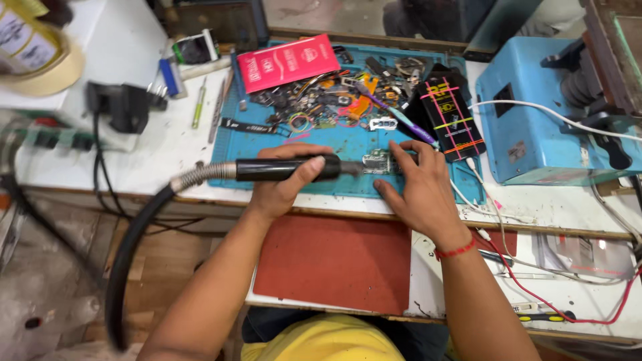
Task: The person uses a hot air rework station tool to apply heat to components on a small circuit board, moving the tool across the board while holding the board in place with their hand.
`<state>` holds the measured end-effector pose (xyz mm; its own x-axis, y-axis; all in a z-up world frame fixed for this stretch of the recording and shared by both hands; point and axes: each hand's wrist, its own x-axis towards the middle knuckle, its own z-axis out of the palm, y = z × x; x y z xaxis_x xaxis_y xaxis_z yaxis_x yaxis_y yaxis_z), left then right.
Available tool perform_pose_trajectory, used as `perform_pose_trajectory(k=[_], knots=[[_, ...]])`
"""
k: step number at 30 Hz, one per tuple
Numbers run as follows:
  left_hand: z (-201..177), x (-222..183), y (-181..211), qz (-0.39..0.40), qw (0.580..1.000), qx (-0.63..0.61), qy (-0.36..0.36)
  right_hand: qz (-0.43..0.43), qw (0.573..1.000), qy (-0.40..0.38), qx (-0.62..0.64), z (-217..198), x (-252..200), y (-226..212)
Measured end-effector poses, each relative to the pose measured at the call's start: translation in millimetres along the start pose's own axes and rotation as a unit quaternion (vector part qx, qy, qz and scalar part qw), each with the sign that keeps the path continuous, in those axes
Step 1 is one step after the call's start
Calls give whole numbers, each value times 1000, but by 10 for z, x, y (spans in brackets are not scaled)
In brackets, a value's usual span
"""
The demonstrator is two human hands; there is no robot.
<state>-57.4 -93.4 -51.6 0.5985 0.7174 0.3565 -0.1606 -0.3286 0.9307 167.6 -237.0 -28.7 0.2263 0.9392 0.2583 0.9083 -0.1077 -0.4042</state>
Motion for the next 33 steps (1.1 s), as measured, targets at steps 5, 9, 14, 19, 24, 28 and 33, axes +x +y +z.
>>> perform_pose_trajectory(k=[5, 9, 14, 19, 24, 28, 33], knots=[[78, -51, -95, -17, 995, 3, 102, -52, 998, -38, -25, 58, 108, 122], [100, -79, -172, 60, 991, 44, 111, -94, 992, -79, 19, 22, 223, 278], [48, -104, -261, -9, 990, 18, 140, -100, 992, -78, 10, 59, 166, 285], [74, -115, -161, 27, 989, 29, 141, -100, 990, -98, 23, 23, 164, 310], [97, -24, -157, -20, 984, 47, 172, -148, 979, -137, 21, -55, 336, 385], [175, 111, -113, 33, 989, -27, 143, -150, 973, -176, 12, -128, 522, 382], [132, 158, -173, 21, 984, -103, 143, -174, 972, -158, 16, -116, 550, 408]])
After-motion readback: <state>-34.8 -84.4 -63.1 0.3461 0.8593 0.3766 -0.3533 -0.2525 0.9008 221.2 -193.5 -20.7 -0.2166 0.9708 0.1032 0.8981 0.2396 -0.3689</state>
